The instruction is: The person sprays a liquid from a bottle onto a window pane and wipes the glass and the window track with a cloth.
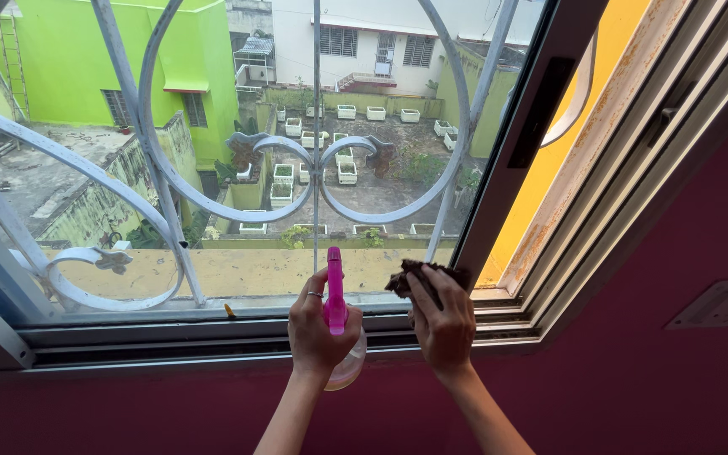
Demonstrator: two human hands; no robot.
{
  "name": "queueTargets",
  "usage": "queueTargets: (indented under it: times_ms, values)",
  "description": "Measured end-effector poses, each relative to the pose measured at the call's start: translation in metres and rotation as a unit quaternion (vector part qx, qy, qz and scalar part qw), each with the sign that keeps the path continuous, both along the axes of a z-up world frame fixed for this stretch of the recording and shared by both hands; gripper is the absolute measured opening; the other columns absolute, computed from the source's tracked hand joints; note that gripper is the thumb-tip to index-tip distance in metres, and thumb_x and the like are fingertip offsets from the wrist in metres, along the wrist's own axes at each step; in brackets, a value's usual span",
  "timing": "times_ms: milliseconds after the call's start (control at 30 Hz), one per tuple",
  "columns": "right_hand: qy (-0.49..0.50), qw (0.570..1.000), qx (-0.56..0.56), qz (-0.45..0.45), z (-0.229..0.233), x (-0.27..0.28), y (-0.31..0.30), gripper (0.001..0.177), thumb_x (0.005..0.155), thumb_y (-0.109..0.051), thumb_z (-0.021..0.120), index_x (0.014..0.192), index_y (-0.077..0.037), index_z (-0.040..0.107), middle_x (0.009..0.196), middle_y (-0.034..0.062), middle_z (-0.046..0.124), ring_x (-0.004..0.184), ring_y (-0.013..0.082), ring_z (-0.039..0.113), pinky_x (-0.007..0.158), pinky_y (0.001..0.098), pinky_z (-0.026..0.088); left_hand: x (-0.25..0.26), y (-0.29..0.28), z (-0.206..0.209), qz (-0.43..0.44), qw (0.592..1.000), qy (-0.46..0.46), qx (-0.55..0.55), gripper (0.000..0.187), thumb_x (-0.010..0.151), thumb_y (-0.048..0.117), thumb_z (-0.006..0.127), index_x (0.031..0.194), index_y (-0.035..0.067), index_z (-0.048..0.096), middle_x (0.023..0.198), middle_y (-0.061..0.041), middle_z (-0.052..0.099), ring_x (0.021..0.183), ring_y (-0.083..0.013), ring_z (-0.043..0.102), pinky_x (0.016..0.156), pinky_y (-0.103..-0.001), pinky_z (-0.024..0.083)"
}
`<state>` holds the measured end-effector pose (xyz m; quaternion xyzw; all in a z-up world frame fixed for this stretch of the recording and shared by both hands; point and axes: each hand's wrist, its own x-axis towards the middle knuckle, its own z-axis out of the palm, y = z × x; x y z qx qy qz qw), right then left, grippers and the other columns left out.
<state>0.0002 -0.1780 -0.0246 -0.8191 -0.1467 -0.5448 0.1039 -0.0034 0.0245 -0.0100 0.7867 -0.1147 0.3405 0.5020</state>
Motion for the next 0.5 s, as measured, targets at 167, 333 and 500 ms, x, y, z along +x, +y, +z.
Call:
queueTargets:
  times_ms: [167,333,500]
  values:
    - [-0.028,0.999,0.015,-0.019,0.035,0.008,-0.003,0.043,0.087,-0.012,0.077,0.129,-0.019,0.073,0.133,0.0046,0.066,0.125,0.0276,0.063,0.106,0.0436,0.055,0.001,0.001,0.000,0.001,0.999,-0.046,0.006,0.053,0.071,0.012,0.067,0.123,0.005,0.059,0.092,-0.011,0.072,0.064,-0.0239,0.073,0.062,-0.038,0.062]
    - [-0.031,0.999,-0.027,-0.018,0.016,0.003,-0.005,0.045,0.084,-0.013,0.078,0.128,-0.021,0.073,0.130,0.0040,0.066,0.125,0.0279,0.063,0.105,0.0427,0.056,0.000,0.001,0.000,-0.003,1.000,-0.027,0.003,0.054,0.070,0.012,0.068,0.123,0.006,0.060,0.088,-0.011,0.071,0.063,-0.0234,0.073,0.061,-0.038,0.062]
    - [0.027,0.996,-0.085,-0.010,-0.028,-0.003,-0.012,0.043,0.083,-0.013,0.077,0.124,-0.024,0.075,0.129,0.0022,0.066,0.122,0.0266,0.064,0.100,0.0396,0.057,0.000,0.000,0.000,0.003,0.999,-0.032,0.009,0.052,0.070,0.012,0.068,0.122,0.008,0.061,0.081,-0.010,0.068,0.063,-0.0234,0.072,0.061,-0.039,0.060]
